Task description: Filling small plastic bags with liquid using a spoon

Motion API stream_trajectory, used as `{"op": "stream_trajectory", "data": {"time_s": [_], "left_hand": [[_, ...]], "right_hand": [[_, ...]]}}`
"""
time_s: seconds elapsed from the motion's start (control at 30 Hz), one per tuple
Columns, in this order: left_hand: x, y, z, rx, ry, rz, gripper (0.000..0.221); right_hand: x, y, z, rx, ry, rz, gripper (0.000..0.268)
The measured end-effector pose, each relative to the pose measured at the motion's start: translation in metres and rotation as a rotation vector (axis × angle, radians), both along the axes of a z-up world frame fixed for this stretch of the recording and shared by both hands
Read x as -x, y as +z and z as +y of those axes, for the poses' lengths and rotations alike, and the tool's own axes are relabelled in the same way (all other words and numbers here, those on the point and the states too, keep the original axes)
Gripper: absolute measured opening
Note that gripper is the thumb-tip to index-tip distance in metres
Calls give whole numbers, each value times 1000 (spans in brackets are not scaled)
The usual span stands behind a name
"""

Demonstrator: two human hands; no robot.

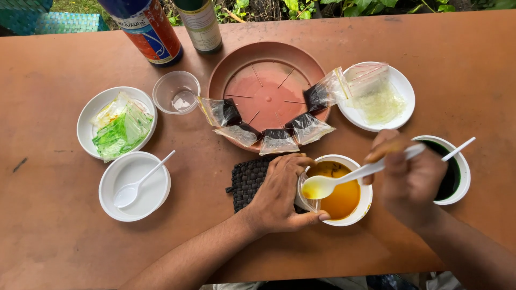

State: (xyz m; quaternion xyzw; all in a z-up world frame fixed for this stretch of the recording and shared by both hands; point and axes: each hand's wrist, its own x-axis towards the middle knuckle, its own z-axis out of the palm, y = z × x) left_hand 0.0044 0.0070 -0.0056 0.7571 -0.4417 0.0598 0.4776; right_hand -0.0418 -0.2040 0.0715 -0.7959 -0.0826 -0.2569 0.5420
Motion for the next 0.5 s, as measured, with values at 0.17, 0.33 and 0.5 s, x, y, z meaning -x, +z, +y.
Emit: {"op": "stream_trajectory", "data": {"time_s": [0.17, 0.33, 0.5], "left_hand": [[0, 2, -1, -14, 8, -11, 81], [-1, 1, -2, -20, 29, -49, 93], [0, 10, -3, -104, 0, -65, 111]], "right_hand": [[-13, -36, -33, -264, -103, 109, 55], [-11, -70, -46, -565, -78, 108, 50], [3, -96, -49, -216, -160, 294, 50]]}}
